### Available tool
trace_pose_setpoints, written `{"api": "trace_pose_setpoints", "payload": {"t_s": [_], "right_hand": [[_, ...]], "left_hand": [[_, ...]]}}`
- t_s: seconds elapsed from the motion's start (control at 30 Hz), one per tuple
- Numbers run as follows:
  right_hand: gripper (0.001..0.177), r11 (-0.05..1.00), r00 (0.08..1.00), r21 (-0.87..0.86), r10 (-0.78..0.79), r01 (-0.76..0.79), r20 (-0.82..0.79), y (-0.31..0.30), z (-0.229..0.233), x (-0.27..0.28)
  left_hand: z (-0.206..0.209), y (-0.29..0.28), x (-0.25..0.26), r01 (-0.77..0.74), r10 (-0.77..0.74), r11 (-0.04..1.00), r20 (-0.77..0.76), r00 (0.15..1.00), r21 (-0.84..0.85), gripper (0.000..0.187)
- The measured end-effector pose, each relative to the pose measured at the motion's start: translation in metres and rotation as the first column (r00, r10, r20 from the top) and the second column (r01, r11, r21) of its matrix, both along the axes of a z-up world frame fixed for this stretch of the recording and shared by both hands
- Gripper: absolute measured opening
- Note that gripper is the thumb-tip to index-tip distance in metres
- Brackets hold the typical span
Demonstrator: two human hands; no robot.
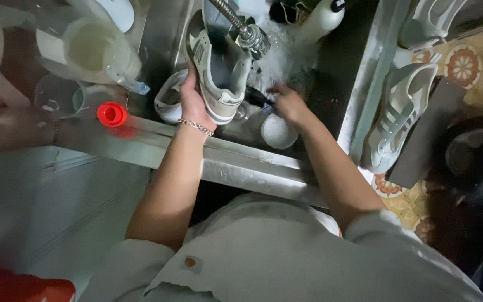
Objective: The person scrubs a white sneaker with a red brush and a black brush in a sink, rinsing it with water. They then remove the shoelaces and scrub them separately under running water.
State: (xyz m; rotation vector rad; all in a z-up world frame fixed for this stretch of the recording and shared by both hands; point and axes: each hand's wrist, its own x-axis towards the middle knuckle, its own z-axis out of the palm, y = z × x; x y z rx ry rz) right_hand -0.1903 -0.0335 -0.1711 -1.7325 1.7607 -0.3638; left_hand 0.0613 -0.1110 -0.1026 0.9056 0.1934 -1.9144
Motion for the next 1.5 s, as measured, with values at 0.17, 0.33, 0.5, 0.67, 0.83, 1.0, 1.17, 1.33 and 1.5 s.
{"api": "trace_pose_setpoints", "payload": {"t_s": [0.17, 0.33, 0.5, 0.67, 0.83, 1.0, 1.17, 1.33, 1.5], "right_hand": [[0.045, 0.9, 0.926, 0.245, -0.378, 0.361, 0.025, 0.088, 0.125, -0.003], [0.027, 0.937, 0.833, 0.311, 0.04, 0.161, -0.552, 0.091, 0.046, -0.008], [0.024, 0.852, 0.78, 0.519, 0.279, 0.068, -0.56, 0.067, 0.028, 0.019], [0.036, 0.825, 0.848, 0.566, 0.301, -0.001, -0.436, 0.082, 0.044, 0.005], [0.087, 0.93, 0.983, 0.359, -0.012, 0.079, -0.185, 0.15, 0.071, -0.03], [0.072, 0.924, 0.919, 0.017, -0.38, 0.381, 0.106, 0.226, 0.134, -0.025], [0.066, 0.887, 0.89, -0.107, -0.436, 0.45, 0.132, 0.237, 0.153, -0.017], [0.033, 0.864, 0.912, -0.388, -0.392, 0.321, -0.118, 0.219, 0.157, 0.002], [0.034, 0.859, 0.879, -0.291, -0.466, 0.421, -0.105, 0.203, 0.141, 0.005]], "left_hand": [[0.01, 0.017, -0.001, 0.122, -0.123, 0.992, 0.07, 0.99, 0.026, 0.058], [0.004, 0.022, -0.011, 0.382, -0.376, 0.924, 0.146, 0.915, -0.014, 0.061], [0.013, 0.026, -0.016, 0.605, -0.597, 0.796, 0.124, 0.792, -0.03, 0.064], [0.014, 0.035, -0.034, 0.724, -0.72, 0.69, 0.123, 0.683, 0.014, 0.07], [0.004, 0.044, -0.062, 0.679, -0.64, 0.723, 0.244, 0.729, -0.132, 0.081], [0.0, 0.041, -0.064, 0.679, -0.529, 0.681, 0.457, 0.715, -0.275, 0.061], [0.006, 0.043, -0.065, 0.58, -0.493, 0.737, 0.311, 0.813, -0.347, 0.064], [0.017, 0.047, -0.049, 0.728, -0.461, 0.673, 0.697, 0.55, -0.13, 0.099], [0.011, 0.049, -0.043, 0.863, -0.035, 0.474, 0.976, 0.213, -0.172, 0.079]]}}
